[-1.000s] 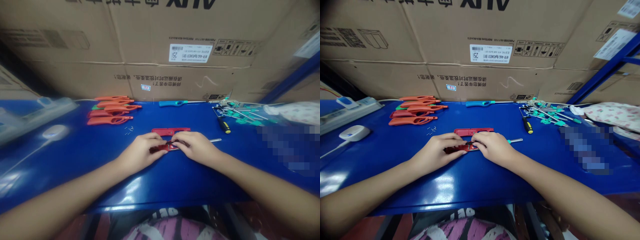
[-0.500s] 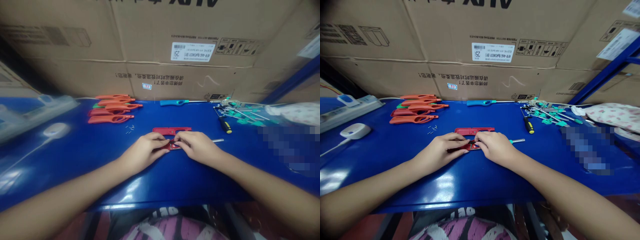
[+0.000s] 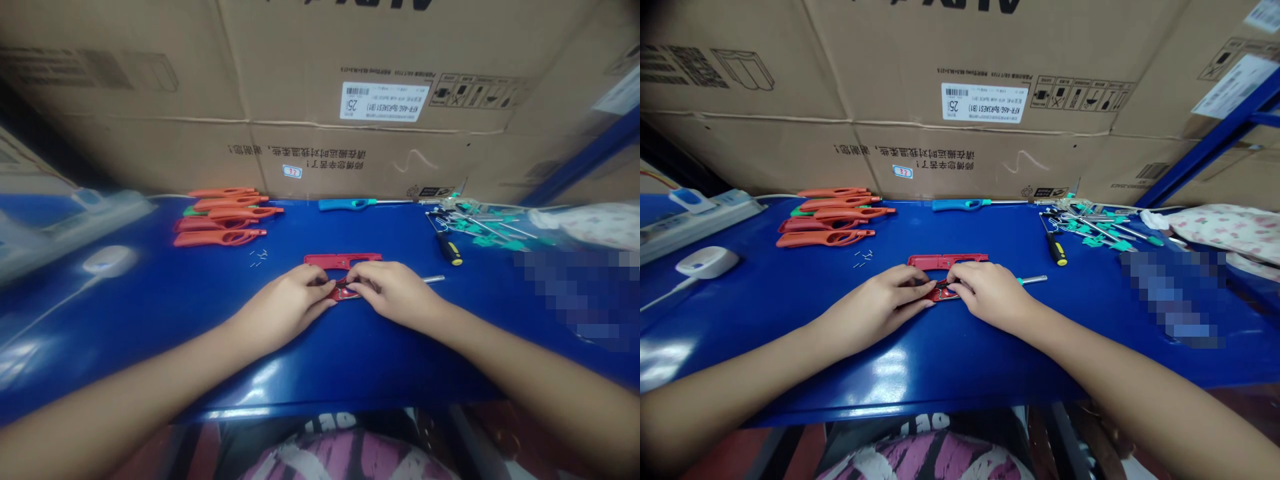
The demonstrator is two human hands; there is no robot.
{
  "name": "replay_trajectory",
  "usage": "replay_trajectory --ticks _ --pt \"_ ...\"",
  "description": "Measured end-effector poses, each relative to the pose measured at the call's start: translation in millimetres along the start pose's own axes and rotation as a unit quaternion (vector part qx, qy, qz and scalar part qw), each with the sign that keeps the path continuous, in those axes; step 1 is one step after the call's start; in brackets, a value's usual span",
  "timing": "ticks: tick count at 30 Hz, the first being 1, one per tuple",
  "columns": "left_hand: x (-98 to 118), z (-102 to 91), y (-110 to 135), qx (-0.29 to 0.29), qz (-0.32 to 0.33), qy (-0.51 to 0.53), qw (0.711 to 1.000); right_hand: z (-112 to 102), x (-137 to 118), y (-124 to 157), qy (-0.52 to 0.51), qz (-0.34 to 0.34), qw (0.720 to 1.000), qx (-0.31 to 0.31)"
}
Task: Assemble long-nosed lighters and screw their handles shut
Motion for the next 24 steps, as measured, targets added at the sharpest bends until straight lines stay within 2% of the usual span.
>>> replay_trajectory --ticks 5,12,19,24 --pt "5.1 -5.1 0.0 -0.038 0.007 -0.093 0.995 -0.1 0.1 -0.4 -0.025 -0.001 1.000 0.003" --pt "-2.3 -7.7 5.0 -0.017 0.005 -0.028 0.999 -11.6 -1.9 1.0 -0.108 -0.015 0.993 0.041" --pt "5.1 -9.4 4.8 -0.033 0.000 -0.118 0.993 -12.1 -7.6 4.4 -0.088 -0.098 0.989 -0.058" --pt "0.4 -6.4 6.3 -0.040 0.007 -0.054 0.998 -9.6 -7.0 5.5 -0.050 -0.113 0.990 -0.062"
Point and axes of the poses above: each hand's wrist, its own y-axis away from the middle knuckle, its own z-axis out of the palm, x = y × z, the point moved 5 cm from there along -y, towards the middle knuckle, and after that the axes turned 3 degrees about -z, right-handed, at the moved point
